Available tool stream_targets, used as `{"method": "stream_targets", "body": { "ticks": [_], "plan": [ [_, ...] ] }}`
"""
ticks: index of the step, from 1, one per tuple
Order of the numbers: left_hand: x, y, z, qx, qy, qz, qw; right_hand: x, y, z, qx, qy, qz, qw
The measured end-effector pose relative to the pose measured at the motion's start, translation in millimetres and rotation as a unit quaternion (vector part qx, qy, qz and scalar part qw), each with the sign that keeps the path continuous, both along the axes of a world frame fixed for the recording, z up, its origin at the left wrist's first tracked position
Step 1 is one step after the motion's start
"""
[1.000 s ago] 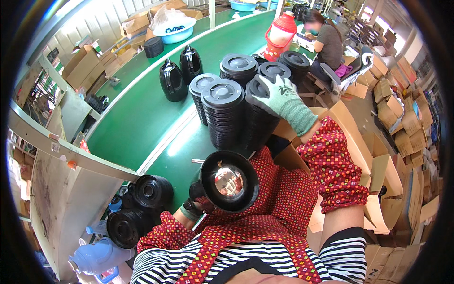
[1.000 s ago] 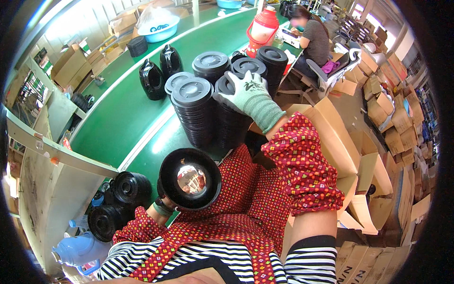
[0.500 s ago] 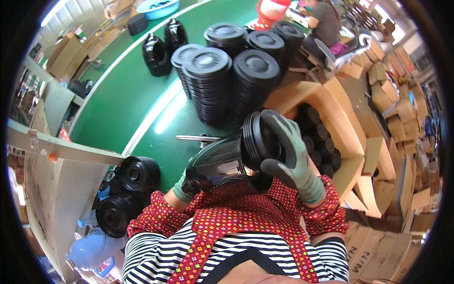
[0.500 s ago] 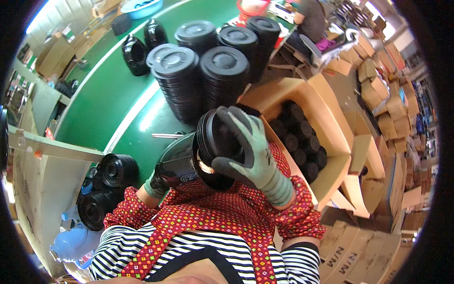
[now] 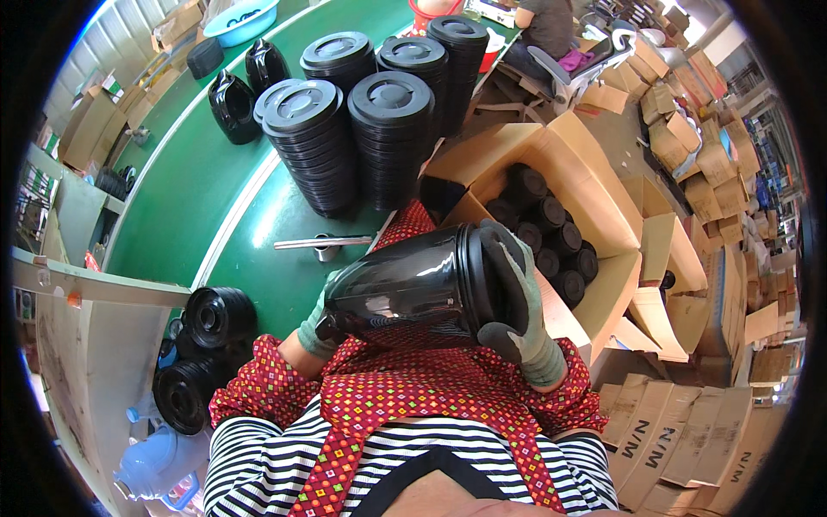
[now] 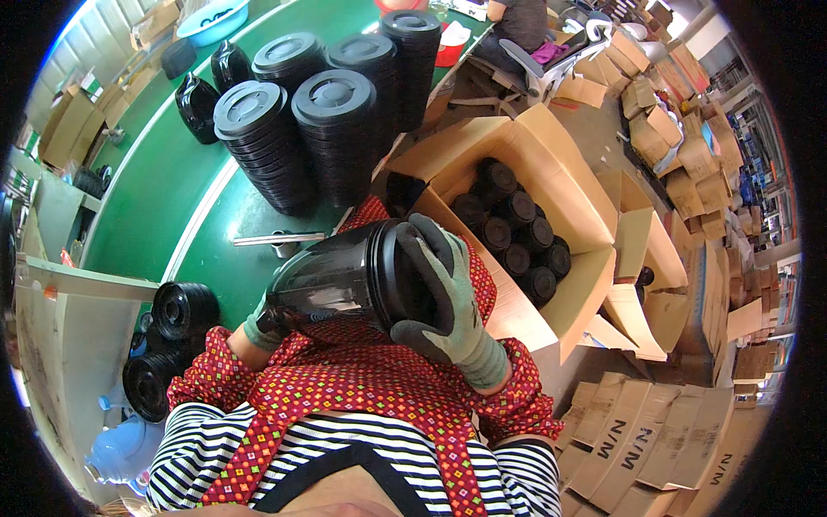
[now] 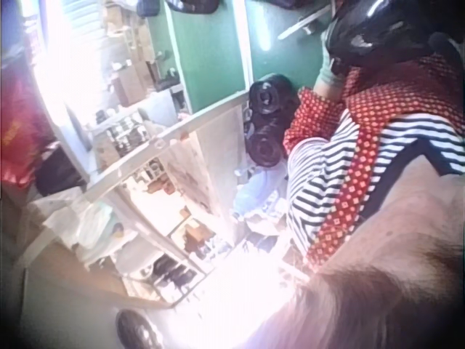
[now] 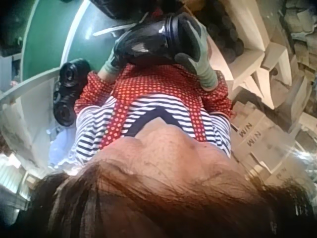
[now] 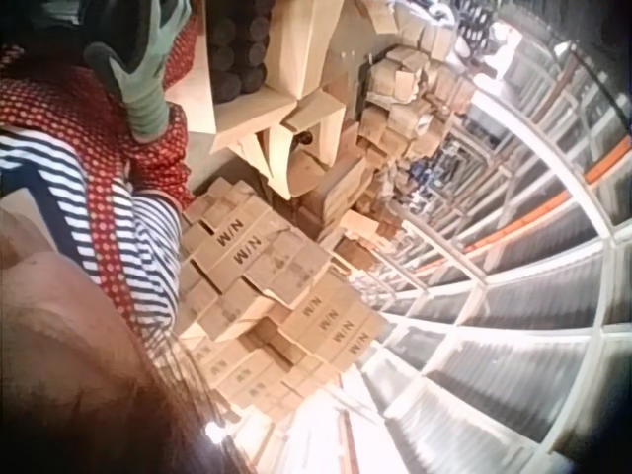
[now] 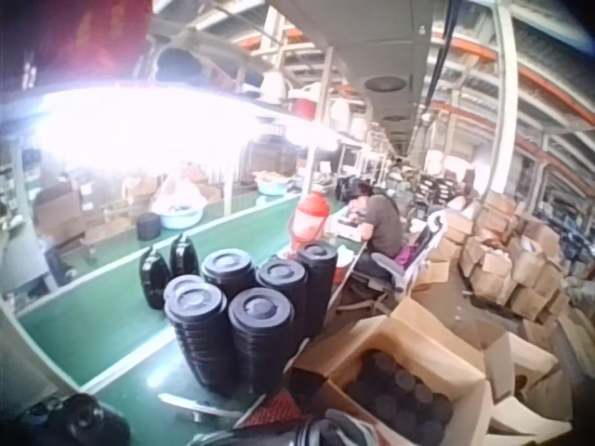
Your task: The person repeatedly picks up black plastic containers and lids, inserts a metal rod into the container opening, and places the assembled units on a green workbench. The person handles items one at a time and stacks them in rows.
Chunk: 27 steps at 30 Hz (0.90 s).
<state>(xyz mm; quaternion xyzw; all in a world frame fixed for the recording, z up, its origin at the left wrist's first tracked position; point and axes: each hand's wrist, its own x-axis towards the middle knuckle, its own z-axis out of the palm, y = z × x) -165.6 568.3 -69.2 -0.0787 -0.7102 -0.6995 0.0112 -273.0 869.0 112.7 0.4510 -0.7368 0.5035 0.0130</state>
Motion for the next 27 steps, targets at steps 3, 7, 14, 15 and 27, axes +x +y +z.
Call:
{"method": "stream_targets", "body": {
  "ticks": [3,7,14,15,27],
  "plan": [
    [-9,-7,70,-0.176,0.148,0.096,0.968,3,6,-5,-0.057,-0.120,-0.010,0.991],
    [-16,6,140,-0.234,0.190,0.216,0.929,-1,11,-43,-0.137,-0.443,-0.015,0.886],
    [-16,-5,153,-0.091,0.033,0.101,0.990,-39,52,9,0.158,-0.529,0.087,0.829],
    [-14,-9,137,0.065,-0.028,0.073,0.995,-28,46,15,0.160,-0.338,0.023,0.927],
    [-22,13,195,-0.313,0.382,0.119,0.861,-11,5,-29,-0.190,-0.718,0.077,0.665]
  ]
}}
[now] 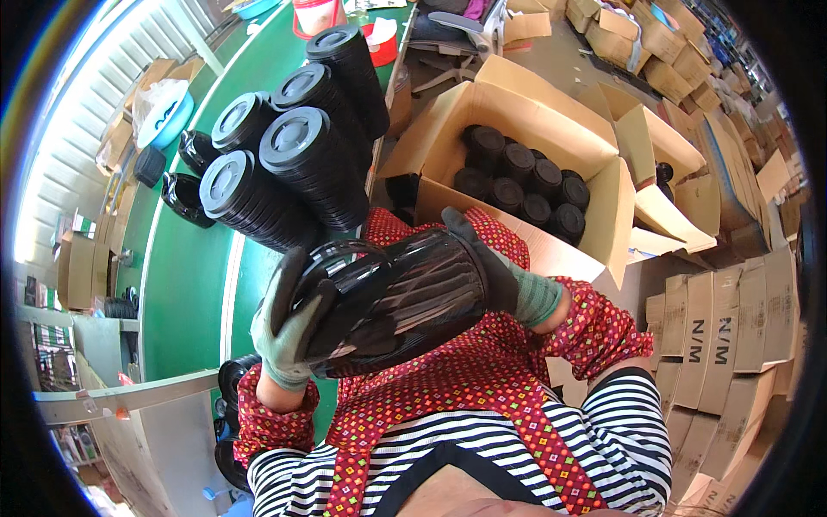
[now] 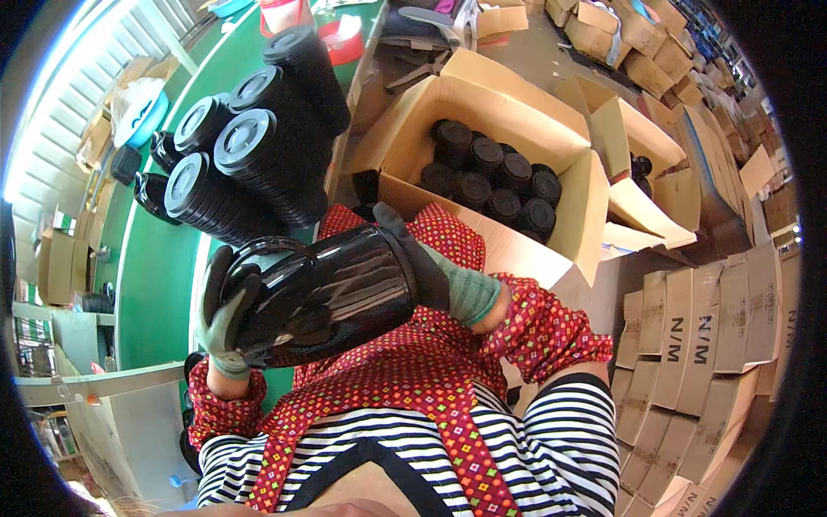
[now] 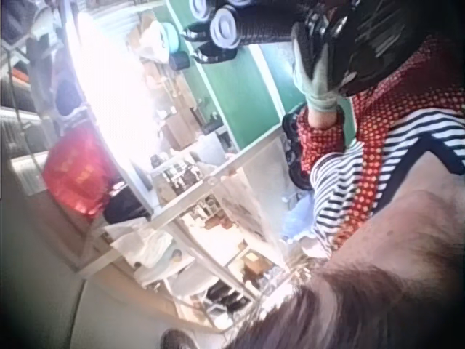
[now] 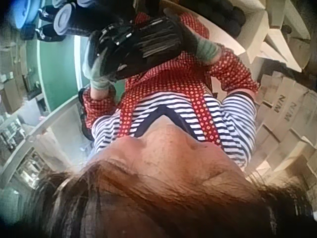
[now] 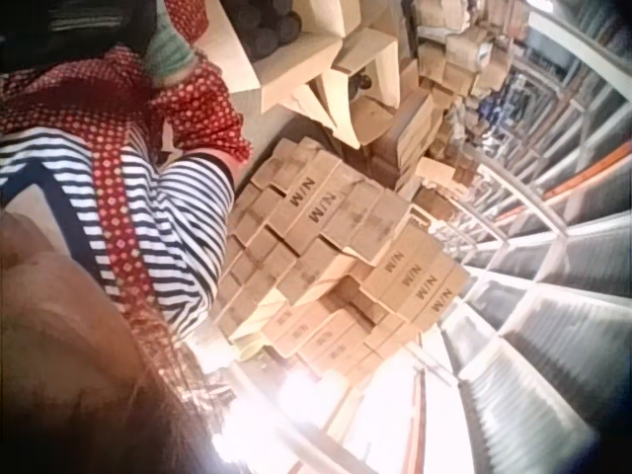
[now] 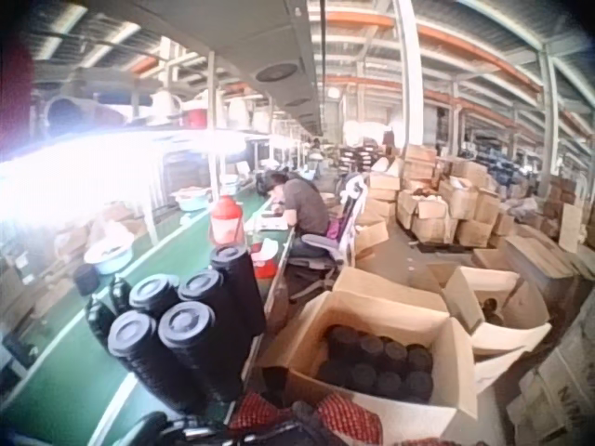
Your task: The person repeatedly picks up black plastic containers and lids, inserts a metal rod into the container opening, and places the assembled units on a green workbench. The person handles items one at a time and stacks them in rows.
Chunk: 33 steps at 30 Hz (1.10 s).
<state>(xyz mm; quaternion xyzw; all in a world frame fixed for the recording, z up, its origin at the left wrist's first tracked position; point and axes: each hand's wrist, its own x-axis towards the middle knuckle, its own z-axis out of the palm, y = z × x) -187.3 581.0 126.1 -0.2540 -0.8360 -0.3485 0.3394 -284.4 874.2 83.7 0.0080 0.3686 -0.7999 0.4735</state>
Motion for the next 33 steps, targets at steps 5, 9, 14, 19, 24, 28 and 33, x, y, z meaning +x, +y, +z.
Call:
{"method": "stream_targets", "body": {
  "ticks": [5,9,14,19,24,28,33],
  "plan": [
    [10,-28,-82,0.356,-0.385,-0.115,0.844,7,1,12,0.173,0.582,-0.220,0.763],
    [11,-14,-69,0.440,-0.420,-0.110,0.786,30,-5,17,-0.010,0.618,-0.208,0.758],
    [1,1,3,-0.018,-0.024,0.035,0.999,24,-1,16,0.029,0.059,-0.083,0.994],
    [-1,-23,-71,0.312,-0.397,-0.148,0.851,25,0,15,0.074,0.560,-0.108,0.819],
    [-14,-31,-151,0.532,-0.557,-0.275,0.574,9,2,25,0.067,0.772,-0.116,0.621],
    [-23,-38,-101,0.397,-0.370,-0.214,0.812,25,-12,-14,0.046,0.432,-0.193,0.880],
    [-41,1,-7,-0.048,-0.124,0.067,0.989,19,-17,-68,-0.072,0.011,-0.215,0.974]
  ]
}}
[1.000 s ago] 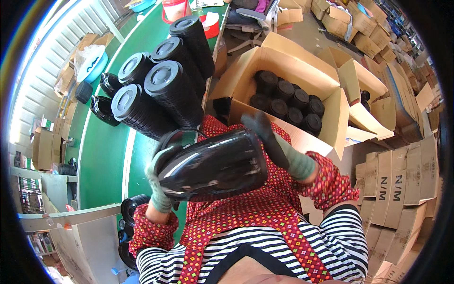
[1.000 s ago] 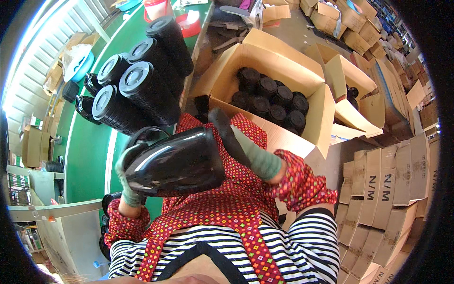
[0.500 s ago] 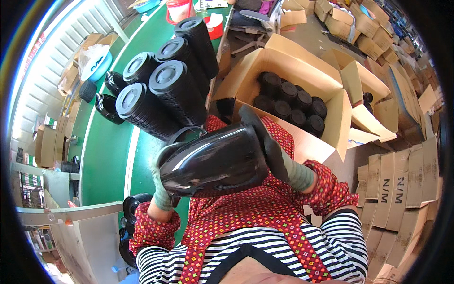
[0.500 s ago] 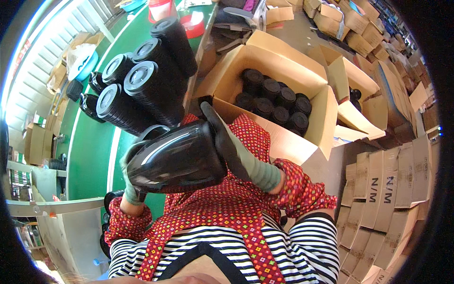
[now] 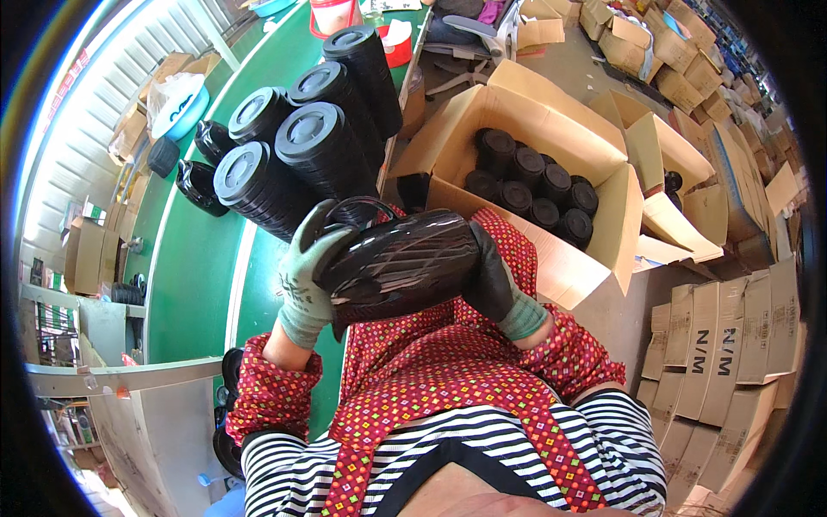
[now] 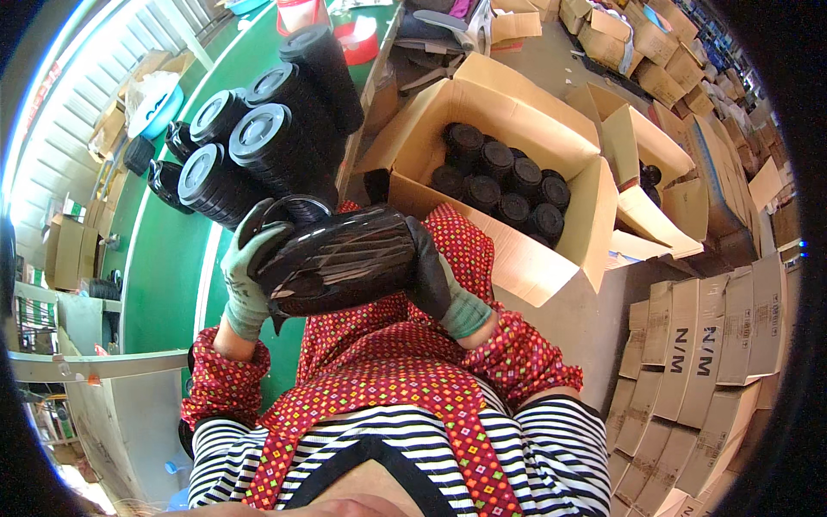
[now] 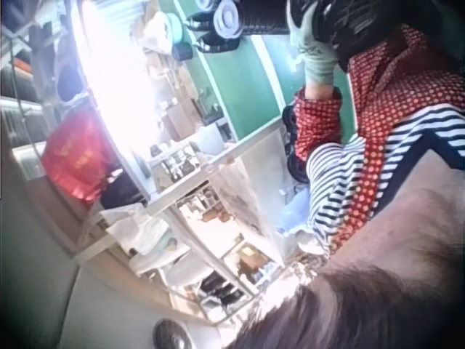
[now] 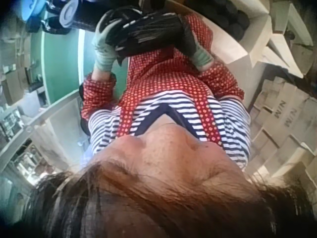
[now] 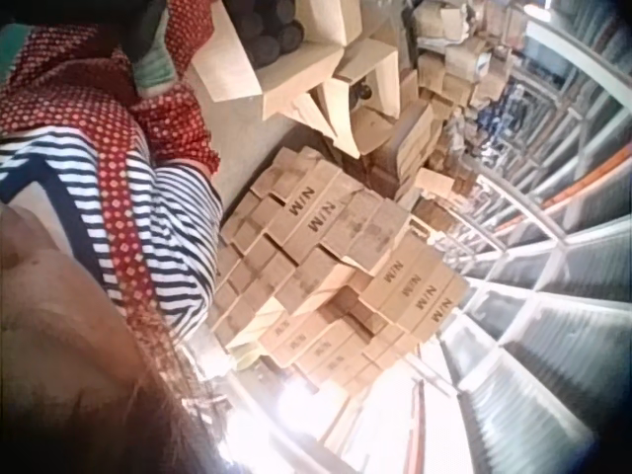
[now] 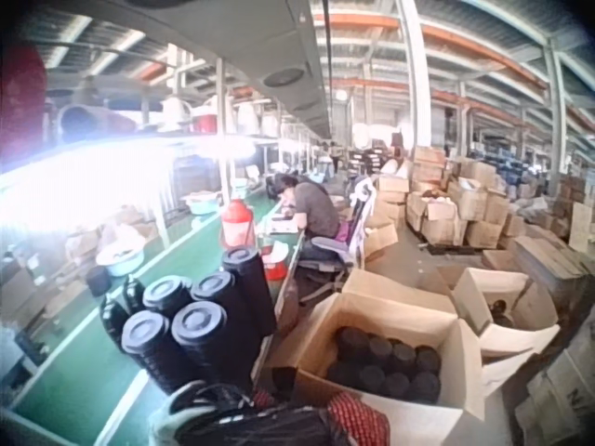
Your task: The person repeatedly picks up black plastic containers and lids, inserts a metal rod into the container opening, and places the assembled units on a green workbench. The person handles items one at a time and stacks them in rows.
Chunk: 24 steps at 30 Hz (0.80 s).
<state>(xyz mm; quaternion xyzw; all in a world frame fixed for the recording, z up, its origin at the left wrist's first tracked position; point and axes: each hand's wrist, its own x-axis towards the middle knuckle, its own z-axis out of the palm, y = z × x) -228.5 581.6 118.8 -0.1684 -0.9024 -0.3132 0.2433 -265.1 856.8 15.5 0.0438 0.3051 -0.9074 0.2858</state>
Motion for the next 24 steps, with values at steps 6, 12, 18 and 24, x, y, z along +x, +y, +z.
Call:
{"method": "stream_targets", "body": {
  "ticks": [6,12,18,24],
  "plan": [
    [23,-46,-104,0.524,-0.388,-0.246,0.717,11,28,67,0.305,0.522,-0.021,0.796],
    [51,18,-100,0.510,-0.475,-0.283,0.659,-8,23,141,0.256,0.837,0.080,0.477],
    [54,16,-142,0.517,-0.467,-0.262,0.668,4,15,128,0.255,0.806,-0.008,0.534],
    [23,2,-94,0.204,-0.361,-0.176,0.893,12,11,60,0.280,0.564,-0.162,0.759]
  ]
}}
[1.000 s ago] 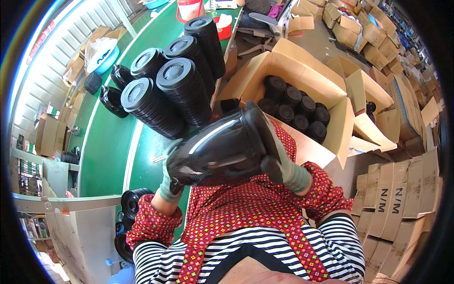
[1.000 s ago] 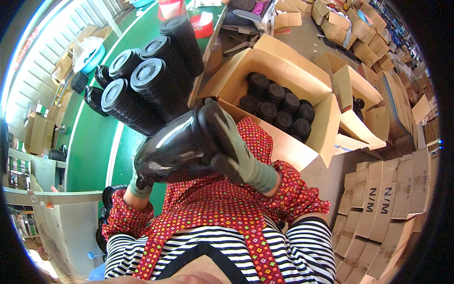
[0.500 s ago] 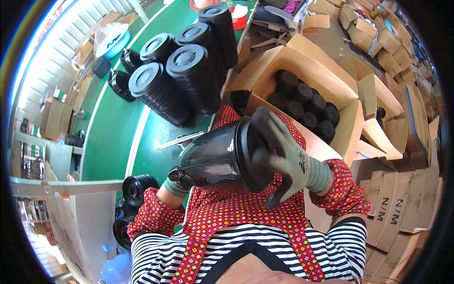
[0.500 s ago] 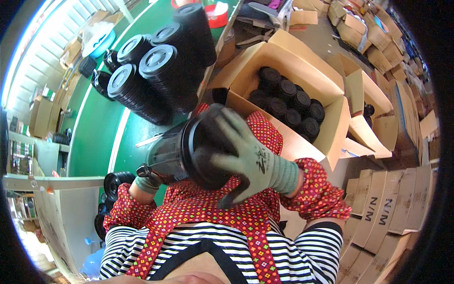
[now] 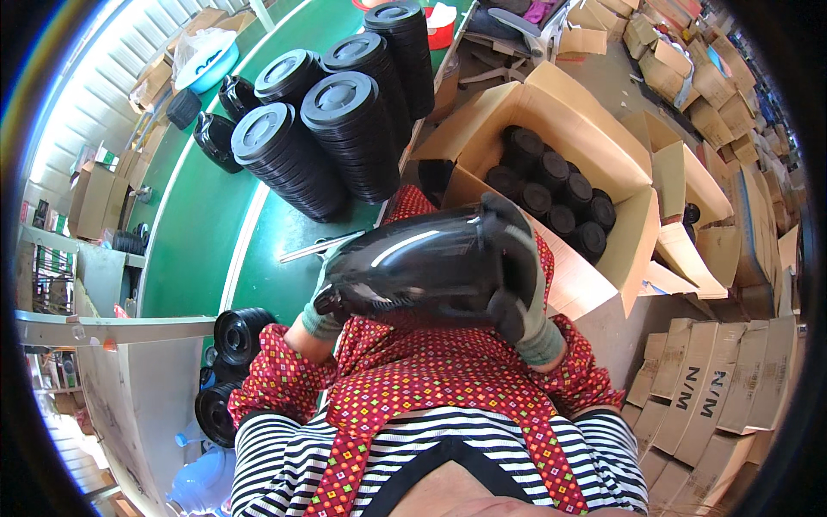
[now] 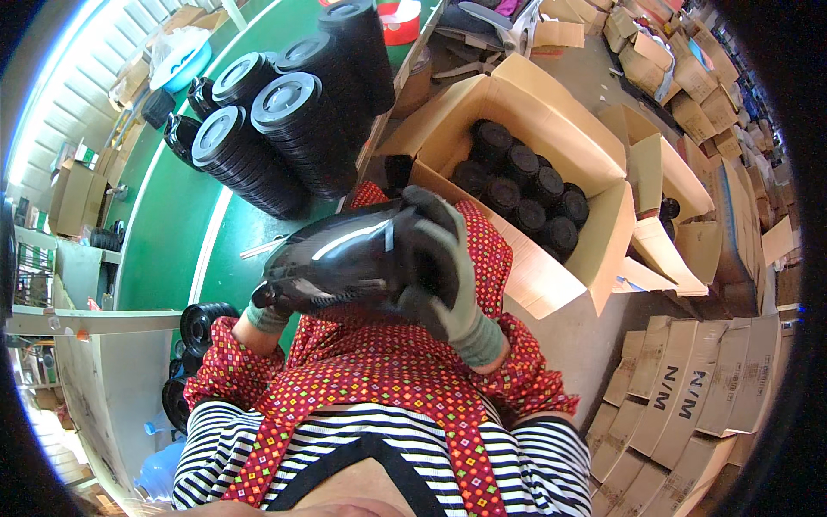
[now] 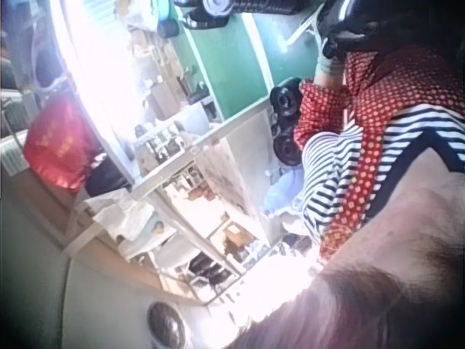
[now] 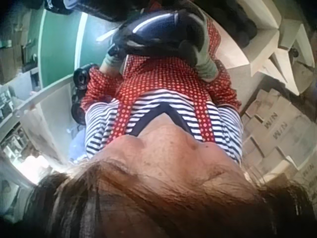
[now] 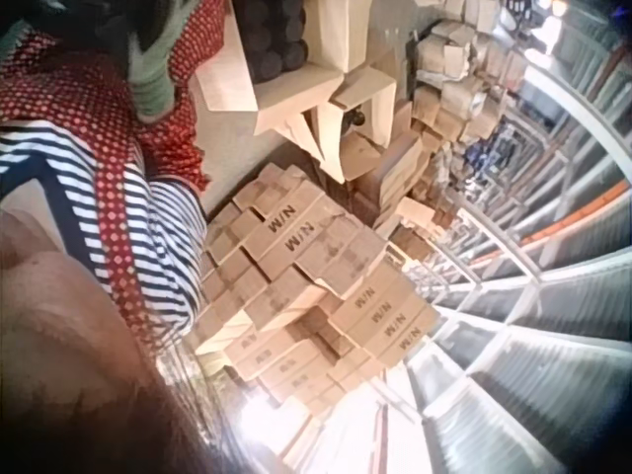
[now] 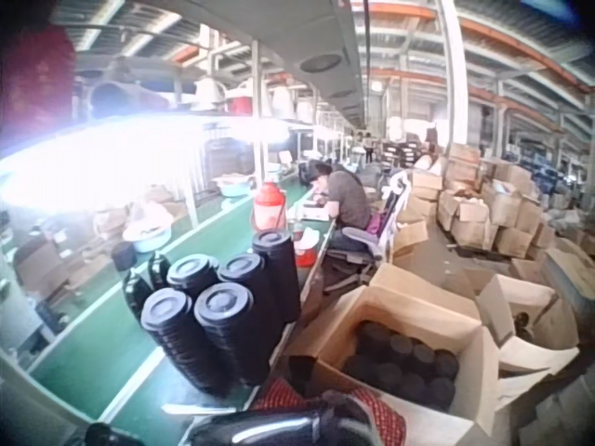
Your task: The person repeatedly picks up black plastic containers and lids, inserts a metal rod into the container opening, and places the assembled units on a green workbench. The person handles items one at a time and stacks them in rows.
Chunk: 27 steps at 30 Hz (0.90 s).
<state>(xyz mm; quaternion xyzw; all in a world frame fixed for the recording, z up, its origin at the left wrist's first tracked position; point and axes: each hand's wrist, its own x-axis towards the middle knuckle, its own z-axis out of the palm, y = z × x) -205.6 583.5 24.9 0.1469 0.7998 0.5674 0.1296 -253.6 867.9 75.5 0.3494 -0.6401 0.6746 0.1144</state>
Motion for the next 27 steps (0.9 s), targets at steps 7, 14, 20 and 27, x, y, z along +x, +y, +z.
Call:
{"method": "stream_targets", "body": {
  "ticks": [7,14,20,27],
  "plan": [
    [17,3,0,0.242,-0.247,0.202,0.916,-11,16,-35,-0.186,-0.378,0.040,0.906],
    [30,31,111,-0.040,0.161,0.144,0.976,-34,45,-99,-0.097,-0.274,0.046,0.956],
    [18,70,120,-0.068,0.334,0.101,0.935,-49,39,-116,-0.036,-0.361,0.024,0.931],
    [7,71,80,-0.065,0.287,0.132,0.947,-58,54,-64,-0.095,-0.365,0.025,0.926]
  ]
}}
